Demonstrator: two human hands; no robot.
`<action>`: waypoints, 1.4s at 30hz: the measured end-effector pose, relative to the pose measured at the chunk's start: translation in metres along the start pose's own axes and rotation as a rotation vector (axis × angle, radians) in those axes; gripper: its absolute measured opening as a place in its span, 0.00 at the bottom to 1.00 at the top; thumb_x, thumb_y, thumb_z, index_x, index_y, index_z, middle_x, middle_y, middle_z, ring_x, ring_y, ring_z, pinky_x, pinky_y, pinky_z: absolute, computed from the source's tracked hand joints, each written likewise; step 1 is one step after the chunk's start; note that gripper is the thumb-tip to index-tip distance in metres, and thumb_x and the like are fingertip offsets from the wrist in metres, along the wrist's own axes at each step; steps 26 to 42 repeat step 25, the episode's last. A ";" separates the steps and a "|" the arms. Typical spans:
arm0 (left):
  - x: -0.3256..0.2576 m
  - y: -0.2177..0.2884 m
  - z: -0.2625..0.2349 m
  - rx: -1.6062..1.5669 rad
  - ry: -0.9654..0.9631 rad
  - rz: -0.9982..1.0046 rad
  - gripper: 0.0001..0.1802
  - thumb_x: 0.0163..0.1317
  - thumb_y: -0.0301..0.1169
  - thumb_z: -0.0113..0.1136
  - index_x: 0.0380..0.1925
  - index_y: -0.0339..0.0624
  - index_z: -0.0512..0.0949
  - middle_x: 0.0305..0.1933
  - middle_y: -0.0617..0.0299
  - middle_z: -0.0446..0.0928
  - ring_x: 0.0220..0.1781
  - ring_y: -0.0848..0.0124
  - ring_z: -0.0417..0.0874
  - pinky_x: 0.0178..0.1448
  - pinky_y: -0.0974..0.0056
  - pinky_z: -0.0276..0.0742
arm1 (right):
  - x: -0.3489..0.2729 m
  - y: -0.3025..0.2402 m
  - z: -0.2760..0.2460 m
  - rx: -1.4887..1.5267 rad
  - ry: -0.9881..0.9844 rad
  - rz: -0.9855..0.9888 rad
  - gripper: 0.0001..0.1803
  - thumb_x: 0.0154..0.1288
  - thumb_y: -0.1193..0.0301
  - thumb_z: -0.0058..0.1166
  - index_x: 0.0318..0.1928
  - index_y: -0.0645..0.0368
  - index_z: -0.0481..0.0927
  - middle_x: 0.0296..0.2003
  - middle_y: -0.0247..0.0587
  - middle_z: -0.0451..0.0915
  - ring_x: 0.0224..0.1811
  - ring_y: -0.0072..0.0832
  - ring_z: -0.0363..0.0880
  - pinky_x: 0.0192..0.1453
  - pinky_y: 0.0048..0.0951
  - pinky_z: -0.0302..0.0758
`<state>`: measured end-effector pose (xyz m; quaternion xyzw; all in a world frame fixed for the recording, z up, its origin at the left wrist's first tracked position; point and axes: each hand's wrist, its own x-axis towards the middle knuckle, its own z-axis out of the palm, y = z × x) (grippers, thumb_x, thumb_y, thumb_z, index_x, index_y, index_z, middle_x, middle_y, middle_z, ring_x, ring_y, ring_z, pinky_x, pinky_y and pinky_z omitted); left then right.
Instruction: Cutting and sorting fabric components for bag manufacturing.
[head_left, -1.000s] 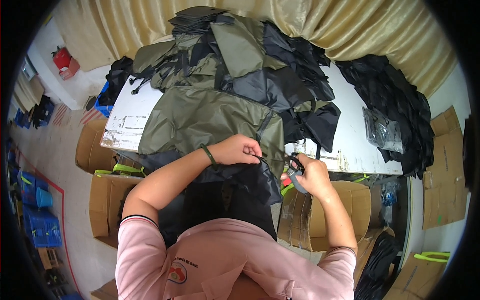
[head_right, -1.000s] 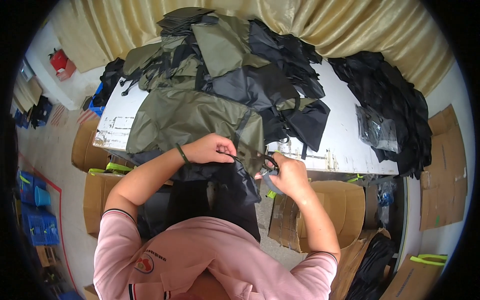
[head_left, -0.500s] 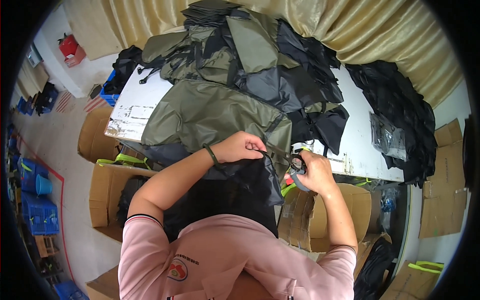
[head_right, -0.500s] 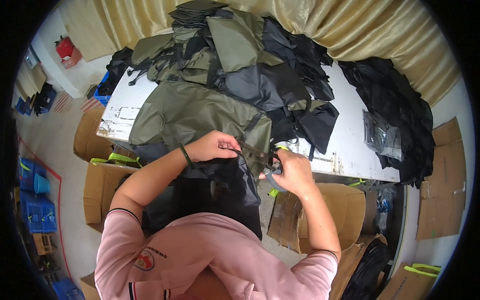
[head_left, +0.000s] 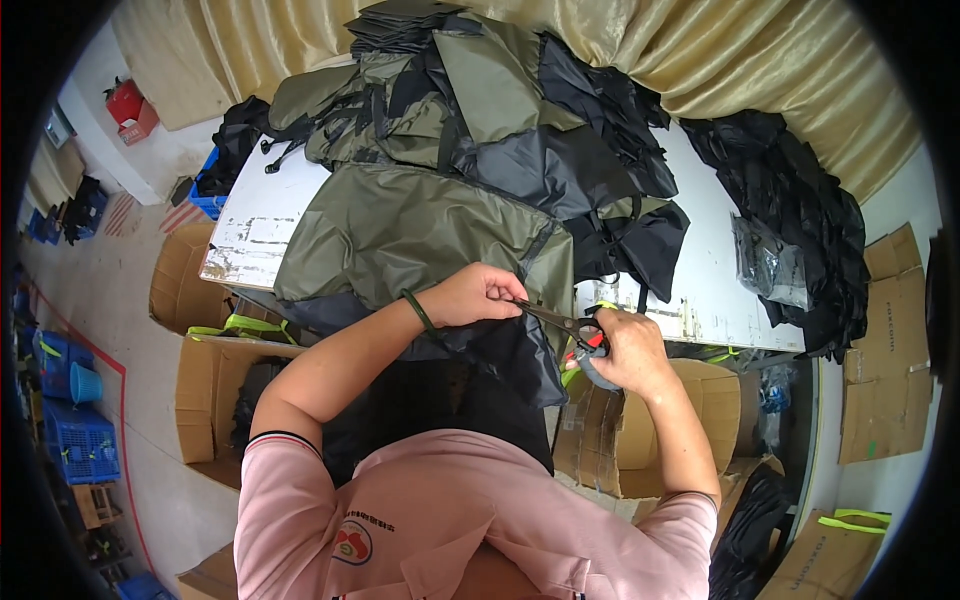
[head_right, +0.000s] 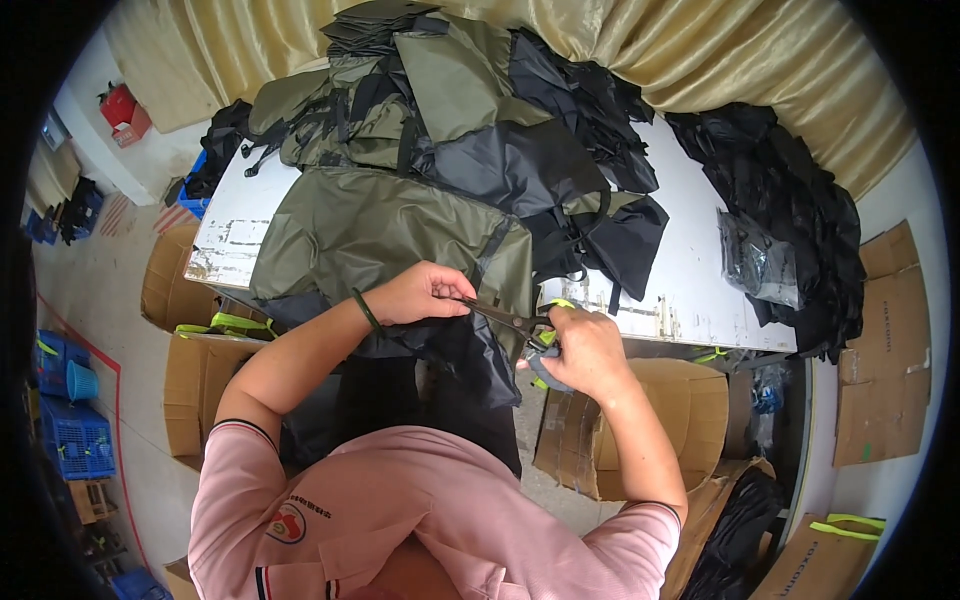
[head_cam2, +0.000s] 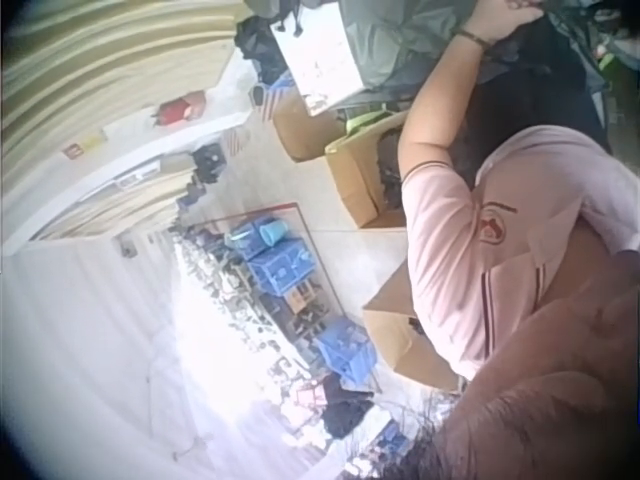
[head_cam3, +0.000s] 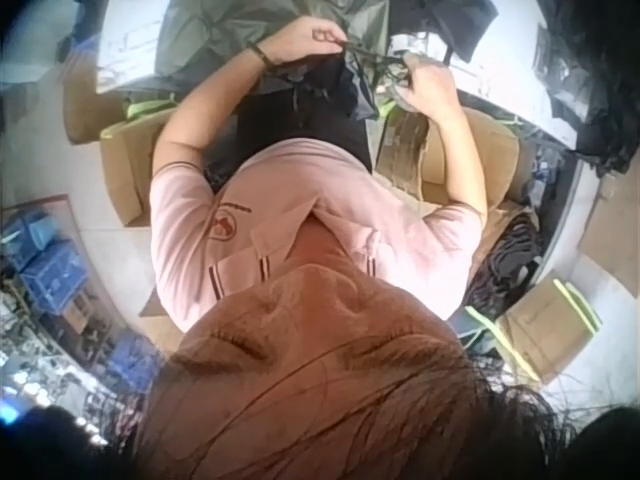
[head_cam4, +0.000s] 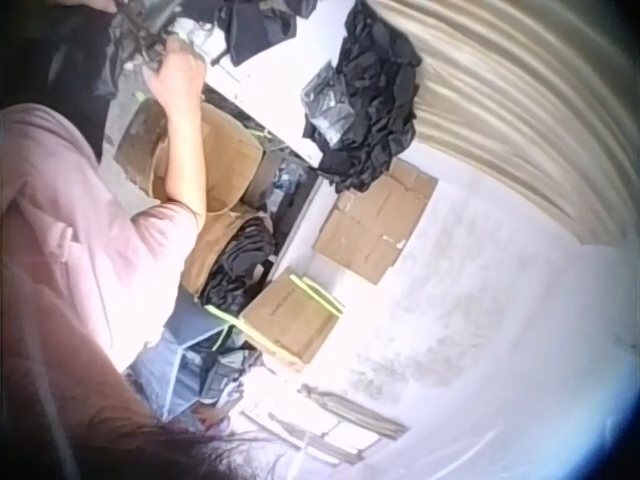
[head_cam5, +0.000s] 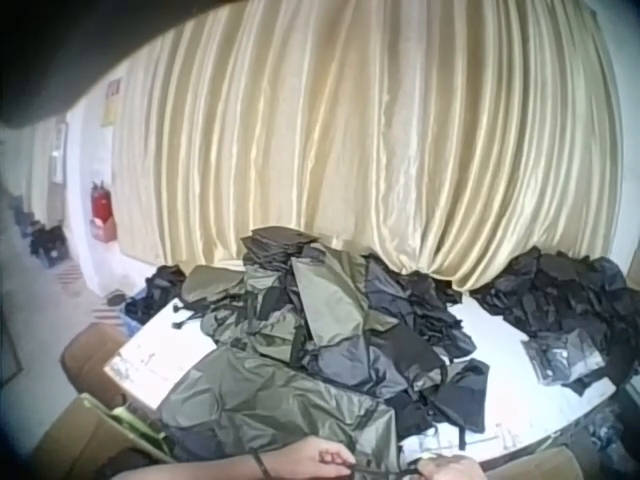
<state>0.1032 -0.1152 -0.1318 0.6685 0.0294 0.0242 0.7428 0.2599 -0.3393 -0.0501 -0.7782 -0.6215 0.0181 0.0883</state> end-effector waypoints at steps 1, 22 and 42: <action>0.000 0.001 0.000 0.020 0.000 0.005 0.07 0.58 0.22 0.63 0.37 0.35 0.79 0.29 0.72 0.75 0.30 0.86 0.72 0.36 0.77 0.68 | 0.000 0.000 0.000 0.001 0.001 0.000 0.32 0.40 0.45 0.70 0.27 0.62 0.73 0.22 0.46 0.77 0.29 0.46 0.79 0.35 0.42 0.74; 0.002 -0.013 0.010 0.465 0.113 0.365 0.12 0.55 0.27 0.66 0.40 0.41 0.79 0.39 0.64 0.77 0.41 0.72 0.76 0.47 0.67 0.72 | 0.038 -0.033 0.053 0.806 0.161 0.129 0.18 0.51 0.73 0.70 0.38 0.62 0.74 0.30 0.43 0.80 0.31 0.32 0.79 0.39 0.30 0.74; -0.044 0.001 0.007 0.957 0.403 0.505 0.19 0.52 0.33 0.69 0.44 0.50 0.78 0.53 0.56 0.71 0.56 0.60 0.71 0.62 0.54 0.62 | 0.044 -0.031 0.053 0.787 0.087 0.206 0.13 0.54 0.77 0.65 0.38 0.58 0.75 0.35 0.39 0.83 0.38 0.36 0.82 0.49 0.29 0.77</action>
